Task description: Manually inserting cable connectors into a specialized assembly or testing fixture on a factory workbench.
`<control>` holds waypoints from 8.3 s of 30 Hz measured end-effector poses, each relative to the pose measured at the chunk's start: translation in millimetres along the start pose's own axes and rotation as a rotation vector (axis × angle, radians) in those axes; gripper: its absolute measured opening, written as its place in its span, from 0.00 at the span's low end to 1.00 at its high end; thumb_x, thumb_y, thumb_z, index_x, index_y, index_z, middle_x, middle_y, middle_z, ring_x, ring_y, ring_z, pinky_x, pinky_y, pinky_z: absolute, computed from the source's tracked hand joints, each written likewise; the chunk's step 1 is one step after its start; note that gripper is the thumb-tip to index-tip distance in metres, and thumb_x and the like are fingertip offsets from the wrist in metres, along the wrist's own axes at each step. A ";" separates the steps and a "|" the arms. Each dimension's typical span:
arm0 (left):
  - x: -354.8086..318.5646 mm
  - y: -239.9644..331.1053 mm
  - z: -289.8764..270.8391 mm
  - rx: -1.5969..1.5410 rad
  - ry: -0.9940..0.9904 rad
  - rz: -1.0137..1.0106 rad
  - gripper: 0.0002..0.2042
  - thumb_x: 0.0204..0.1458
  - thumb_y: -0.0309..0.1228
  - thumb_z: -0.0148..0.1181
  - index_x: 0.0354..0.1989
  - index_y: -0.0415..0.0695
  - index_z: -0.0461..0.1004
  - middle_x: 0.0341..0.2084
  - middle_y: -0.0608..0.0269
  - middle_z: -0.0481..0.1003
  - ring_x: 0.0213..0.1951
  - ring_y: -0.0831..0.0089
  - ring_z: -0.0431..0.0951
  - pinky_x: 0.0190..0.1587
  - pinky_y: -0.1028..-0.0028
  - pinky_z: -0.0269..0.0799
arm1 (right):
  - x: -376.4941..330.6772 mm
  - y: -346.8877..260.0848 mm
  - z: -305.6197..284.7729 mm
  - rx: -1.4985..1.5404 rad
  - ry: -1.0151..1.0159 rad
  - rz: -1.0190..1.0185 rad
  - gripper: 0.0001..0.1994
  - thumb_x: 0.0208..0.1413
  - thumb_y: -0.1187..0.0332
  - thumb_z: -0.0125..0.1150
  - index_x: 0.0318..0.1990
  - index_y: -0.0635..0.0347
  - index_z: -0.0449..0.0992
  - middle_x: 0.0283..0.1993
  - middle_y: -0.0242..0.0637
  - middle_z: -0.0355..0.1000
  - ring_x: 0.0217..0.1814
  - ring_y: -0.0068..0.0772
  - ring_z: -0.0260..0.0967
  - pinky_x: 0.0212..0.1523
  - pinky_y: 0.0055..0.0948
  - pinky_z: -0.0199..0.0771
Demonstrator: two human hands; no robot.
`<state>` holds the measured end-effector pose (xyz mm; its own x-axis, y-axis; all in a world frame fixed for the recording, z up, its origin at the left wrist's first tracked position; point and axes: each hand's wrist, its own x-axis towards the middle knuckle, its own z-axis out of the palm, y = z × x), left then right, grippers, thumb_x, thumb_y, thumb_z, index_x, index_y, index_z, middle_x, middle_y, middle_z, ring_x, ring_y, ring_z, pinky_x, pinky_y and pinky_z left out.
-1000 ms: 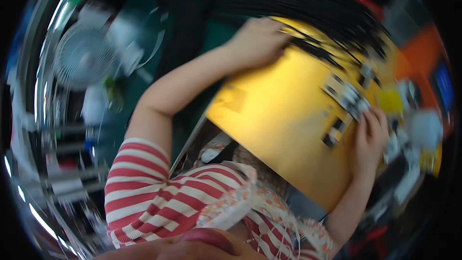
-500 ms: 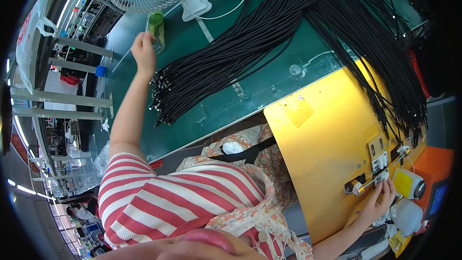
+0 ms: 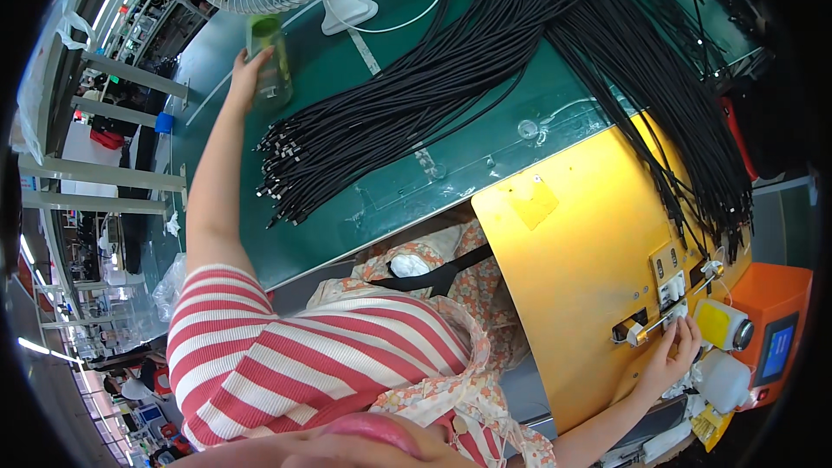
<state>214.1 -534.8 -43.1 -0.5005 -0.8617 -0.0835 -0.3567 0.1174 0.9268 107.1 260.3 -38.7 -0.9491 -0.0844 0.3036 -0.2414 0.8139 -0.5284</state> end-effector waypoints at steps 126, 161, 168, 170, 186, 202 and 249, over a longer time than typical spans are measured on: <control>-363.9 154.1 444.4 -0.089 -1.310 1.890 0.21 0.34 0.23 0.62 0.44 0.47 0.77 0.31 0.66 0.73 0.33 0.68 0.73 0.34 0.70 0.70 | 5.6 -51.2 -0.7 0.316 0.132 -0.102 0.05 0.46 0.80 0.63 0.32 0.64 0.75 0.32 0.38 0.72 0.33 0.38 0.72 0.33 0.28 0.73; -362.6 155.7 446.5 -0.033 -1.348 1.942 0.23 0.38 0.21 0.61 0.48 0.47 0.76 0.32 0.66 0.72 0.30 0.69 0.72 0.32 0.72 0.70 | 5.3 -44.6 3.0 -0.153 0.098 -0.094 0.05 0.49 0.74 0.62 0.35 0.63 0.77 0.32 0.35 0.67 0.37 0.36 0.68 0.38 0.32 0.69; -357.6 161.3 442.1 -0.219 -1.354 1.839 0.25 0.34 0.16 0.60 0.47 0.43 0.76 0.31 0.60 0.74 0.30 0.66 0.75 0.31 0.71 0.72 | 7.1 -45.4 -1.4 -0.097 0.229 -0.211 0.10 0.46 0.74 0.65 0.38 0.63 0.77 0.36 0.36 0.71 0.38 0.37 0.70 0.39 0.32 0.70; -355.9 161.6 441.0 -0.258 -1.398 1.800 0.27 0.33 0.14 0.59 0.48 0.42 0.76 0.31 0.57 0.74 0.29 0.64 0.75 0.31 0.70 0.72 | 6.0 -45.4 -2.8 -0.074 0.231 -0.289 0.11 0.45 0.75 0.66 0.38 0.62 0.77 0.35 0.36 0.72 0.37 0.38 0.71 0.38 0.32 0.71; -365.6 151.0 436.0 -0.345 -1.324 1.748 0.15 0.43 0.25 0.67 0.42 0.40 0.76 0.23 0.62 0.71 0.23 0.69 0.74 0.23 0.73 0.71 | 0.7 -64.6 11.0 0.835 0.108 0.411 0.06 0.59 0.70 0.59 0.32 0.64 0.72 0.26 0.24 0.66 0.27 0.12 0.58 0.29 0.16 0.59; -363.6 163.8 425.8 -0.331 -1.699 1.480 0.12 0.44 0.29 0.68 0.37 0.42 0.78 0.17 0.64 0.68 0.17 0.70 0.70 0.18 0.73 0.63 | 0.4 -61.5 -11.0 0.633 -0.022 0.032 0.04 0.49 0.80 0.64 0.34 0.65 0.78 0.33 0.37 0.75 0.34 0.26 0.71 0.35 0.22 0.70; -366.3 200.0 387.9 0.496 -2.495 1.063 0.12 0.49 0.30 0.63 0.42 0.42 0.79 0.29 0.56 0.79 0.30 0.62 0.78 0.35 0.70 0.72 | 57.5 -60.7 0.2 -0.004 0.080 0.450 0.08 0.50 0.67 0.65 0.36 0.60 0.79 0.28 0.39 0.75 0.31 0.33 0.74 0.34 0.31 0.73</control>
<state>20.1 -4.2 30.9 0.1199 0.9588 -0.2574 0.4744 0.1724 0.8632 67.1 205.9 10.6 -0.9406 0.3228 0.1052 0.1922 0.7618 -0.6186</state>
